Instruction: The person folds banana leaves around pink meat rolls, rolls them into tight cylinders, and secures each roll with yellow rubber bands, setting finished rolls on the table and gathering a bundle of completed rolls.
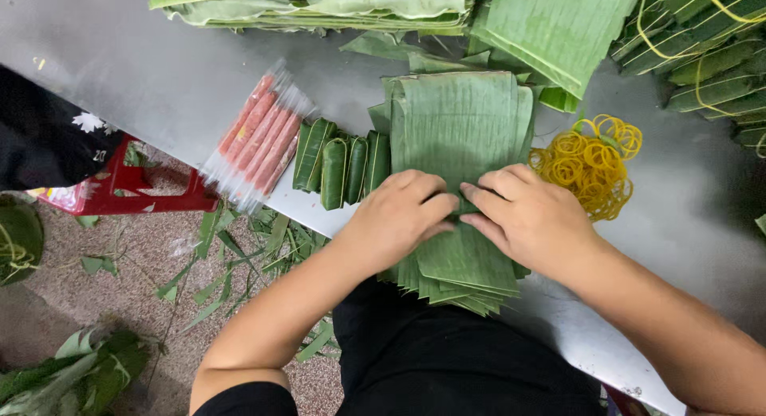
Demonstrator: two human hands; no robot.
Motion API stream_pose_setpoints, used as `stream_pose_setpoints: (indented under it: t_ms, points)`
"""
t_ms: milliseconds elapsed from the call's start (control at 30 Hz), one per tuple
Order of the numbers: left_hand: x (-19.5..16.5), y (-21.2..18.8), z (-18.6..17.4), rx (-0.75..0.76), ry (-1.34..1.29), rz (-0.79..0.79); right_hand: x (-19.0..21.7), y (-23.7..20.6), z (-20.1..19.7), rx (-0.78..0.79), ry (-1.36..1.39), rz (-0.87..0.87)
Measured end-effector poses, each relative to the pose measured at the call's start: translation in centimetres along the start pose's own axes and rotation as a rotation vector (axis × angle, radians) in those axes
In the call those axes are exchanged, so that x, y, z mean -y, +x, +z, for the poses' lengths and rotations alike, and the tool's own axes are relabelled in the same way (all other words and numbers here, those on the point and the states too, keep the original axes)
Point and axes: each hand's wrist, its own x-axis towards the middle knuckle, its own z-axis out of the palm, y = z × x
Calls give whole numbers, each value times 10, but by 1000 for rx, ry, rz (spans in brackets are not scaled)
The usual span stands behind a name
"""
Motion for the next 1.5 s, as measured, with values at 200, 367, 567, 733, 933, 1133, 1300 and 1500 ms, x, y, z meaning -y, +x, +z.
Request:
stream_pose_setpoints:
  t_ms: [200, 367, 567, 733, 933, 1133, 1300, 1500]
  points:
    - [19, 13, 1, -15, -40, -106, -8, 9, 3, -102, -44, 24]
    - [22, 17, 4, -127, 85, 6, -5, 12, 10, -231, -121, -12]
    - [16, 14, -2, 12, -36, -165, -4, 7, 9, -190, -88, -28]
    - [16, 21, 2, -119, 150, -59, -7, 11, 12, -187, -134, 26]
    - [21, 12, 9, 112, 60, -246, -7, 7, 8, -140, -186, 1]
    - [29, 20, 18, -65, 297, -81, -8, 19, 17, -184, -299, 17]
    - [20, 32, 5, -86, 153, -157, -21, 28, 16, -203, -64, 80]
    - [-12, 7, 4, -243, -955, -461, 1, -8, 10, -141, 719, 336]
